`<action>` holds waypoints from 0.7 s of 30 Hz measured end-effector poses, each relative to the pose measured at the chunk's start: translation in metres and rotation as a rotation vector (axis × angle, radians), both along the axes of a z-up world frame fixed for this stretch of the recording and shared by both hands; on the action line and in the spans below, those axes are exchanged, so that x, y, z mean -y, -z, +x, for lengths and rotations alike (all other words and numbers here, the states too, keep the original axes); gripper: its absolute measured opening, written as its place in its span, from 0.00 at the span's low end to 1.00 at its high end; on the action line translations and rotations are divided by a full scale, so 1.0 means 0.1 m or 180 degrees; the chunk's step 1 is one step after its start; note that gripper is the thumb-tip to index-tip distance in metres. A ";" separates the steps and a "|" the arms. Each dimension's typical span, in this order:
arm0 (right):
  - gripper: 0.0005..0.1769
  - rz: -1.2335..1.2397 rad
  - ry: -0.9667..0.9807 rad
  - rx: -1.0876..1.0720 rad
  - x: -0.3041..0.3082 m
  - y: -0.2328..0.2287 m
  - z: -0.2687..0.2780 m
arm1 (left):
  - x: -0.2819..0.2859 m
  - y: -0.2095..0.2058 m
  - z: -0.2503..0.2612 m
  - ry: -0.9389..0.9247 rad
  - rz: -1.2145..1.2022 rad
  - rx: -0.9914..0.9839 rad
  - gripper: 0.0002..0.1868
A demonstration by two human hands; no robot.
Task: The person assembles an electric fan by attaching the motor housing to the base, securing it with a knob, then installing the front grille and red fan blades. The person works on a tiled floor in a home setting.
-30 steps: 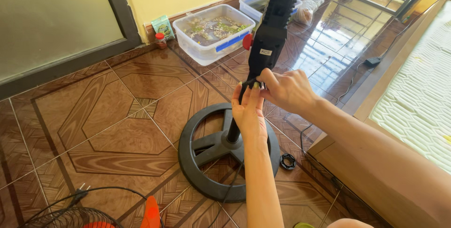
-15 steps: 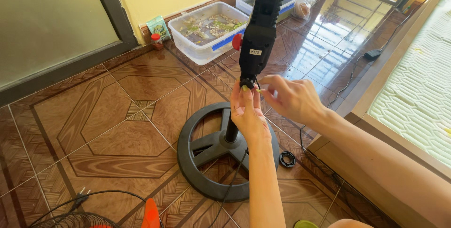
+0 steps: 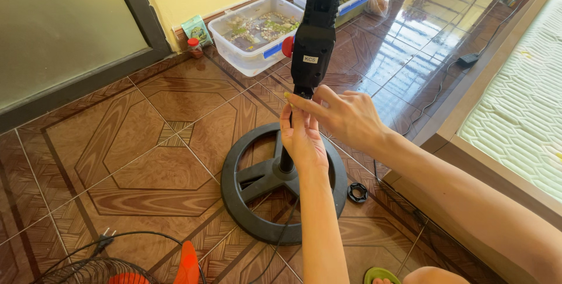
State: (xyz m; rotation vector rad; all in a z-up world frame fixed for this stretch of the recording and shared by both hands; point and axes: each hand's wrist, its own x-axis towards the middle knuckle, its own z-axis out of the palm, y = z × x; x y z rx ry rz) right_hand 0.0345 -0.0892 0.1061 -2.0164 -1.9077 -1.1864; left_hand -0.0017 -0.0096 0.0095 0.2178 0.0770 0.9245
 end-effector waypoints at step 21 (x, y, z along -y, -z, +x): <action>0.28 0.0400 0.0358 -0.0323 -0.08 0.19 -0.18 | -0.12 0.17 0.02 0.0289 -0.0256 0.0299 0.24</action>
